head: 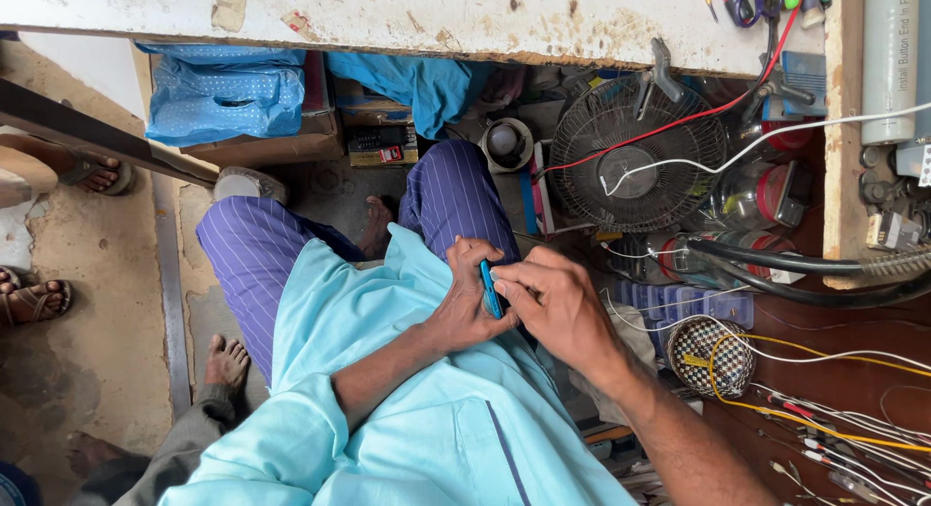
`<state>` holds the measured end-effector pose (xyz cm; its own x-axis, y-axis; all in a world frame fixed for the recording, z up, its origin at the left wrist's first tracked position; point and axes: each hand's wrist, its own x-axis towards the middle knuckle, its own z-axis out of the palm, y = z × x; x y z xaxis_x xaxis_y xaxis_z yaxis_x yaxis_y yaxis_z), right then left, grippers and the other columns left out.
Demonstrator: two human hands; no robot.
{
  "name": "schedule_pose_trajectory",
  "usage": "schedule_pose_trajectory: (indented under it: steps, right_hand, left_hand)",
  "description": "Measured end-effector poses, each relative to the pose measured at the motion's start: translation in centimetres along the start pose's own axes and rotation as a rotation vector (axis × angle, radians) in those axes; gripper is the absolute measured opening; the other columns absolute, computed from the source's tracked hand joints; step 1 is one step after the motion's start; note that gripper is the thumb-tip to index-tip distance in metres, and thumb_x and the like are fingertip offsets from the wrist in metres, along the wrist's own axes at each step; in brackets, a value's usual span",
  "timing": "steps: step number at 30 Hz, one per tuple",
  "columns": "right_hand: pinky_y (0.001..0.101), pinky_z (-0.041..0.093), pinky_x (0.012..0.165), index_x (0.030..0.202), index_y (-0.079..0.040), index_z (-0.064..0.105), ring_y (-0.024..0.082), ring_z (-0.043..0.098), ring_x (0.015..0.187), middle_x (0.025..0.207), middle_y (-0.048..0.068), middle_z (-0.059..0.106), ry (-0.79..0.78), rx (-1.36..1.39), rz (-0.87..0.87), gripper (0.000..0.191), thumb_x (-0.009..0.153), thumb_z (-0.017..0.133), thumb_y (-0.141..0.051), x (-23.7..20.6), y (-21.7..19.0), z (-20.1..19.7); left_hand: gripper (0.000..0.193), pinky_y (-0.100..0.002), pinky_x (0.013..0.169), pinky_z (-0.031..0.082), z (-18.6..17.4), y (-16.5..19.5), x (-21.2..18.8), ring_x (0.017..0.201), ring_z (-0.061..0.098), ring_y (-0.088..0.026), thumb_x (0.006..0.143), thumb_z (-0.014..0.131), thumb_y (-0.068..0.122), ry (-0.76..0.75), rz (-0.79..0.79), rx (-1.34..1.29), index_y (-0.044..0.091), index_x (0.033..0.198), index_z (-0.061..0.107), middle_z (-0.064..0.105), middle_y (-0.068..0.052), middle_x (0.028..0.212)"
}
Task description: The person sits at a cluttered repair bench, removes the wallet case from a blue smartphone, then pries and peels the back cover off the phone body, working the seam around the edges by hand and separating the cover from the chassis at the end.
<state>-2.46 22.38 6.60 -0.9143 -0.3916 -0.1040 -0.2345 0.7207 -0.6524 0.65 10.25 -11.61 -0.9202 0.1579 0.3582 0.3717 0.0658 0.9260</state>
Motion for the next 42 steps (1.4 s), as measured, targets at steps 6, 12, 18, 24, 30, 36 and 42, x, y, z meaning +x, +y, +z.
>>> schedule_pose_trajectory:
  steps: [6, 12, 18, 24, 30, 36, 42]
  right_hand:
    - [0.035, 0.053, 0.057, 0.112, 0.002, 0.073, 0.027, 0.068, 0.07, 0.085, 0.014, 0.064, 0.076, -0.129, -0.156, 0.022, 0.092, 0.07, -0.005, -1.1, -1.1, 0.3]
    - [0.0362, 0.054, 0.057, 0.107, -0.004, 0.077, 0.025, 0.07, 0.067, 0.083, 0.012, 0.067, 0.03, -0.025, 0.04, 0.019, 0.089, 0.073, -0.009, -0.5, -0.4, -0.2]
    - [0.0277, 0.06, 0.061, 0.112, -0.003, 0.068, 0.018, 0.074, 0.077, 0.098, 0.009, 0.067, 0.051, 0.079, 0.172, 0.02, 0.096, 0.063, -0.012, -0.8, 0.0, -1.5]
    - [0.035, 0.056, 0.063, 0.115, 0.0, 0.064, 0.024, 0.073, 0.081, 0.093, 0.014, 0.072, 0.122, 0.0, 0.131, 0.043, 0.083, 0.081, -0.023, -0.7, 0.3, 0.0]
    - [0.034, 0.054, 0.06, 0.102, -0.001, 0.069, 0.021, 0.071, 0.07, 0.084, 0.012, 0.073, 0.214, -0.08, 0.107, 0.026, 0.083, 0.08, -0.015, 0.2, 0.6, 0.3]
    - [0.0254, 0.045, 0.045, 0.102, -0.003, 0.07, 0.011, 0.061, 0.055, 0.089, 0.007, 0.073, 0.455, -0.006, 0.043, 0.022, 0.084, 0.081, -0.008, -1.1, -1.0, 1.8]
    - [0.0214, 0.046, 0.048, 0.108, -0.005, 0.072, 0.007, 0.06, 0.06, 0.097, 0.005, 0.073, 0.382, 0.065, -0.051, 0.027, 0.085, 0.084, -0.011, -1.9, -1.9, 5.4]
  left_hand:
    - [0.088, -0.067, 0.122, 0.012, 0.3, -0.2, 0.0, 0.122, 0.042, -0.036, 0.075, 0.088, 0.025, 0.005, 0.033, -0.002, 0.012, 0.139, 0.029, 0.043, -0.017, 0.125]
    - [0.092, -0.062, 0.119, 0.018, 0.5, -0.6, 0.0, 0.124, 0.04, -0.036, 0.076, 0.088, 0.028, -0.058, -0.021, 0.028, 0.008, 0.142, 0.027, 0.041, -0.018, 0.126]
    - [0.121, -0.062, 0.124, 0.012, 1.3, -1.3, 0.0, 0.135, 0.031, -0.043, 0.077, 0.092, 0.039, 0.033, 0.03, 0.098, -0.003, 0.152, 0.007, 0.03, -0.027, 0.139]
    - [0.132, -0.063, 0.127, 0.007, 2.2, -1.6, 0.0, 0.14, 0.035, -0.043, 0.076, 0.093, 0.033, -0.07, 0.036, 0.229, 0.001, 0.159, -0.004, 0.018, -0.034, 0.154]
    - [0.144, -0.066, 0.122, 0.008, -0.4, 0.2, 0.5, 0.148, 0.023, -0.052, 0.077, 0.091, 0.035, -0.08, 0.074, 0.085, -0.003, 0.155, -0.024, 0.013, -0.031, 0.159]
    - [0.138, -0.062, 0.106, 0.04, -3.6, 3.4, 2.1, 0.139, 0.037, -0.04, 0.067, 0.072, 0.067, 0.383, -0.826, -0.82, 0.023, 0.16, -0.02, 0.021, -0.018, 0.154]
    - [0.114, -0.041, 0.061, 0.055, -2.8, 1.0, 6.1, 0.083, 0.06, -0.028, 0.089, 0.043, 0.094, 0.493, -1.018, -1.155, -0.002, 0.15, 0.04, 0.049, -0.018, 0.113]
